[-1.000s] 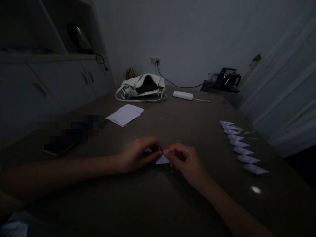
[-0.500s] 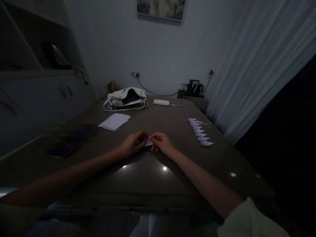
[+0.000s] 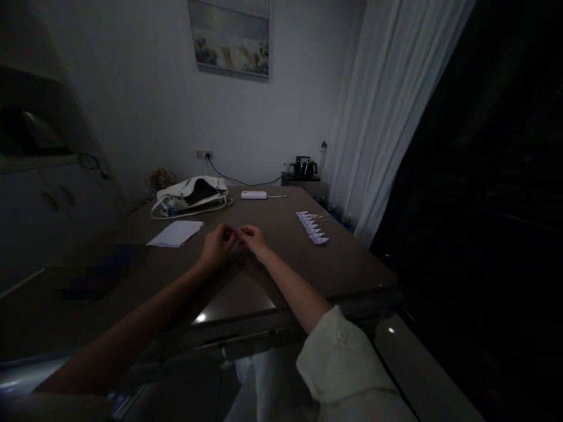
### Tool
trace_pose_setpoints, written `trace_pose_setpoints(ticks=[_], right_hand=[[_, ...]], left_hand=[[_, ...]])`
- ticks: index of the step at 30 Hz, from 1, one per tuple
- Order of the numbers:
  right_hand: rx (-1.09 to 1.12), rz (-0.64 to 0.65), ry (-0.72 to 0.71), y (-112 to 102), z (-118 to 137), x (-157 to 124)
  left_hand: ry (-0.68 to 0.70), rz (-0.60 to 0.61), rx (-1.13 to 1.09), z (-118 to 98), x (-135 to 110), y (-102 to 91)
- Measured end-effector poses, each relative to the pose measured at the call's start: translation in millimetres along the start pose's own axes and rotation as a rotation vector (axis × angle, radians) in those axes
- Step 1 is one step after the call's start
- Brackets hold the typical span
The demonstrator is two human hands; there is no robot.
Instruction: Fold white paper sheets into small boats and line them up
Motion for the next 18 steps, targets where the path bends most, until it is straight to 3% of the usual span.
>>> trace_pose_setpoints(ticks=[4, 10, 18], right_hand=[[-0.022, -0.097, 0.004, -16, 7, 7], [-0.074, -0.122, 0.004, -28, 8, 22], [-0.129, -0.049, -0.081, -20, 1, 46]], left_hand=[[0.007, 0.020, 0.056, -2, 14, 12.4], [0.010, 0.034, 0.075, 6, 22, 30.6], [-0.041, -0.045, 0.063, 30, 21, 28.9]])
Point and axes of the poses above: each hand's wrist, its own x-axis towards the middle knuckle, its own y-axis out of the palm, z = x × y, the point moved 10 cm from there along x, towards the middle knuckle, and after that the axes turned 9 degrees about y, right-handed, at the moved point
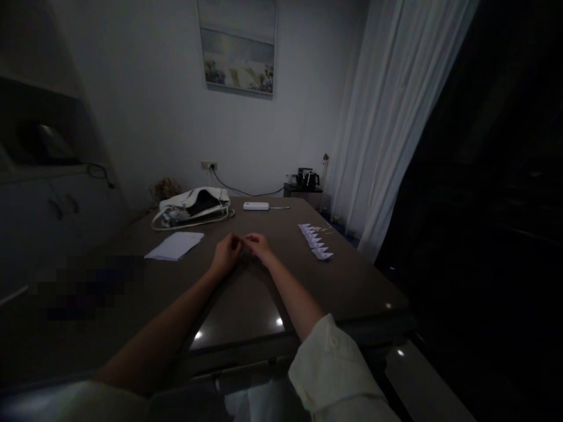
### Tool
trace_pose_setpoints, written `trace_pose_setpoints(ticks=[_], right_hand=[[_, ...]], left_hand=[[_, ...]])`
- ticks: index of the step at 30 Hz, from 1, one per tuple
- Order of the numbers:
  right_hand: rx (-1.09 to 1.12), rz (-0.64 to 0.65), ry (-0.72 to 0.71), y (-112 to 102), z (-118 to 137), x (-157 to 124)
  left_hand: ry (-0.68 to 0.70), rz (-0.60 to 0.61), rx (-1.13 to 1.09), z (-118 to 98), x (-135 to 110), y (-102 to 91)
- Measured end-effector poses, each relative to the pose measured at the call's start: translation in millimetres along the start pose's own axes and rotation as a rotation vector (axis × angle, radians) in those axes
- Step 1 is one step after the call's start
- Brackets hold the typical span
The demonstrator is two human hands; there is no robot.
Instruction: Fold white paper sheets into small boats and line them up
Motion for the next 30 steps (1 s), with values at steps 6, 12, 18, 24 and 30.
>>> trace_pose_setpoints(ticks=[6, 12, 18, 24, 30], right_hand=[[0.024, 0.012, -0.121, 4, -3, 2], [-0.018, -0.060, -0.230, -5, 0, 11], [-0.058, -0.058, -0.309, -5, 4, 12], [-0.082, -0.041, -0.365, -3, 7, 11], [-0.125, -0.037, -0.389, -2, 10, 9]], left_hand=[[-0.019, -0.056, -0.037, 7, -1, -3.0], [-0.017, -0.103, -0.089, 9, -1, -3.9], [0.003, -0.114, -0.111, 9, -1, -4.1], [0.004, -0.106, -0.113, 7, -1, -4.4], [0.001, -0.100, -0.109, 8, -1, -2.6]])
Point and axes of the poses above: each hand's wrist, its own x-axis towards the middle knuckle, its own y-axis out of the palm, z = x × y, the point moved 10 cm from there along x, towards the middle knuckle, and after that the axes turned 9 degrees about y, right-handed, at the moved point
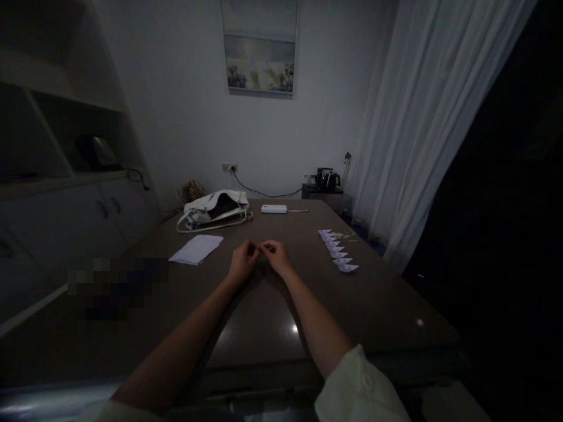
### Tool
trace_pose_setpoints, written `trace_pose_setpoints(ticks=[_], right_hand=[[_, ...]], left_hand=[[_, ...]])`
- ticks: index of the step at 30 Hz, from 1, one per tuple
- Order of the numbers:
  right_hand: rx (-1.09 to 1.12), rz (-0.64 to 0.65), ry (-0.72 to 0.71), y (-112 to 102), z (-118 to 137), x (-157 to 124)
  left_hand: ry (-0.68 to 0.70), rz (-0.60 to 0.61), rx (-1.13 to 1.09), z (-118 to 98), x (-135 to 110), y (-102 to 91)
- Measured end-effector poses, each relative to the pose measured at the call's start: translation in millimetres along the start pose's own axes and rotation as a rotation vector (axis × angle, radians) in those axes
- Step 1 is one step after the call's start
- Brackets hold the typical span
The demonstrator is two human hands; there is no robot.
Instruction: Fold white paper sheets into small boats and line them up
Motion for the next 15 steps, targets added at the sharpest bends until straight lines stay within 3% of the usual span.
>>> trace_pose_setpoints(ticks=[15], right_hand=[[-0.178, -0.101, 0.009, -5.3, 1.2, -7.7]], left_hand=[[0.034, 0.059, -0.001, -2.1, -0.3, 7.4]])
Point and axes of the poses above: each hand's wrist, its own x-axis towards the middle knuckle, its own y-axis out of the palm, z = x × y, the point moved 10 cm from there along x, towards the middle knuckle, and after that the axes turned 9 degrees about y, right-handed, at the moved point
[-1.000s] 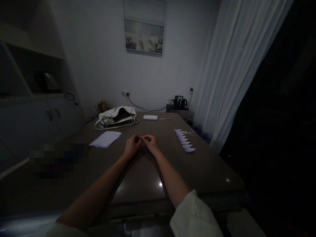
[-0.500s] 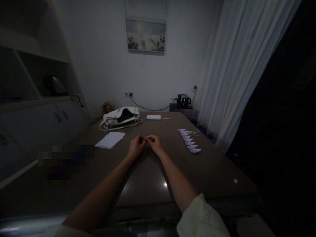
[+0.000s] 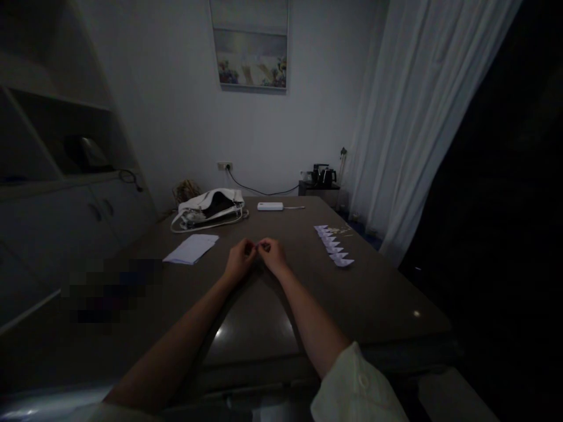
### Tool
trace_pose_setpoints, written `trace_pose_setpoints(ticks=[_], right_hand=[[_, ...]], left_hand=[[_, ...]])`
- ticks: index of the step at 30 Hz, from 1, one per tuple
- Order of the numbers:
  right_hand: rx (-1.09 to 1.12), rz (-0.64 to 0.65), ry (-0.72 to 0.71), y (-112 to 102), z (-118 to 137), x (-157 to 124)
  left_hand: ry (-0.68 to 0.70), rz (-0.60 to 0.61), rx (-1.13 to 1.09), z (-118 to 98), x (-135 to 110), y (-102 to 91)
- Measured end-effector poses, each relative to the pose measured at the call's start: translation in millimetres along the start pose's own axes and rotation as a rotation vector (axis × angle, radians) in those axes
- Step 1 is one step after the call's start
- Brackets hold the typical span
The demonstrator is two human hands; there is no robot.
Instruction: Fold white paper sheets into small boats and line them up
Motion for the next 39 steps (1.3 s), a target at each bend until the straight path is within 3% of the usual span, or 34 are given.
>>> trace_pose_setpoints(ticks=[7, 15, 24, 32, 39], right_hand=[[-0.020, -0.021, 0.013, -6, -1, 0], [0.130, 0.065, 0.018, 3, 2, 2], [0.305, 0.100, 0.214, 6, -17, 3], [0.412, 0.110, 0.279, 2, -15, 0], [0.553, 0.088, 0.387, 0, -25, -1]], left_hand=[[-0.047, -0.002, -0.059, 3, -1, -0.5], [-0.114, -0.028, -0.119, 18, -1, 0.5], [-0.123, -0.049, -0.135, 24, -2, 1.9], [-0.144, -0.077, -0.209, 24, -3, 0.0], [-0.175, -0.017, -0.373, 22, -3, 10.0]])
Point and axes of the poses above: each hand's wrist, its own x-axis towards the middle knuckle, its own y-axis out of the palm, z = x × y, the point moved 10 cm from there along x, towards the middle knuckle, and after that the axes turned 9 degrees about y, right-handed, at the moved point
